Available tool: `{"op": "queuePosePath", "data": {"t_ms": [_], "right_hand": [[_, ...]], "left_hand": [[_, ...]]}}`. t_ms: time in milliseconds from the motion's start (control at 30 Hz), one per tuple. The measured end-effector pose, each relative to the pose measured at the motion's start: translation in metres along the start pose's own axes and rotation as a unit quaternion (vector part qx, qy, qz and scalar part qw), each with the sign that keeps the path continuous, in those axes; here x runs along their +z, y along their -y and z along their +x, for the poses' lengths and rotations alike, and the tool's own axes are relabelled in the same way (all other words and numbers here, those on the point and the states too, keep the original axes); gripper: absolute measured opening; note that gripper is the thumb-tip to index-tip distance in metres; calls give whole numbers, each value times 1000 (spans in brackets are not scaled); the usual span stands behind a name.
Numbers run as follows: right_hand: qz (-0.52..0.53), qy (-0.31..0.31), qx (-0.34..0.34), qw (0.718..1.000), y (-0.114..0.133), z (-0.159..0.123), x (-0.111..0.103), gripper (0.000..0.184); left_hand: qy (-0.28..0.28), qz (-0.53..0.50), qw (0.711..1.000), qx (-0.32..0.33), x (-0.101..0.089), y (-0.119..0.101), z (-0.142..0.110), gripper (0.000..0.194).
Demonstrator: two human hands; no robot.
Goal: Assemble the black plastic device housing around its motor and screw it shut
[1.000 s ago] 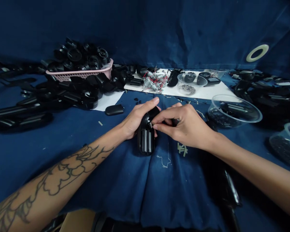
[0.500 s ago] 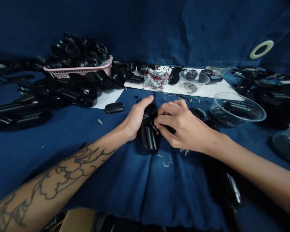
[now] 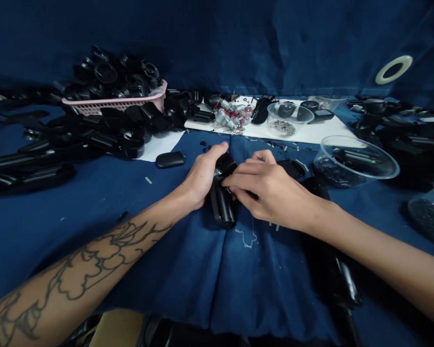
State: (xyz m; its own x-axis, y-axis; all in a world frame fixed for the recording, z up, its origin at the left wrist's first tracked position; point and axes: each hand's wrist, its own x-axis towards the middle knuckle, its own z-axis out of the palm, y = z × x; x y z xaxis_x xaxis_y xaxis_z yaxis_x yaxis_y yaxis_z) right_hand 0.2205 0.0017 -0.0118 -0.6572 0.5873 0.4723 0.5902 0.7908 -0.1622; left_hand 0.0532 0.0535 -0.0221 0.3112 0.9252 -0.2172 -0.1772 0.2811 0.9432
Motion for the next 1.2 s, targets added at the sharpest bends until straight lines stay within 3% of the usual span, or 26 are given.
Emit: {"op": "queuePosePath", "data": {"t_ms": [267, 567, 700, 867, 1100, 1200], "right_hand": [[97, 4, 11, 995, -3, -1, -4, 17], [138, -12, 16, 990, -5, 0, -6, 15], [125, -32, 21, 991, -3, -1, -2, 15], [93, -38, 7, 995, -1, 0, 3, 20], [106, -15, -1, 994, -5, -2, -5, 16], [63, -7, 0, 998, -6, -2, -9, 13]], "left_hand": [[3, 17, 1000, 10, -2, 3, 1, 45], [-10, 25, 999, 29, -2, 4, 2, 42], [-22, 23, 999, 14, 0, 3, 0, 41], [-55, 25, 997, 42, 2, 3, -3, 38], [-27, 29, 998, 40, -2, 5, 0, 39], [-18, 15, 1000, -1, -2, 6, -1, 41]]}}
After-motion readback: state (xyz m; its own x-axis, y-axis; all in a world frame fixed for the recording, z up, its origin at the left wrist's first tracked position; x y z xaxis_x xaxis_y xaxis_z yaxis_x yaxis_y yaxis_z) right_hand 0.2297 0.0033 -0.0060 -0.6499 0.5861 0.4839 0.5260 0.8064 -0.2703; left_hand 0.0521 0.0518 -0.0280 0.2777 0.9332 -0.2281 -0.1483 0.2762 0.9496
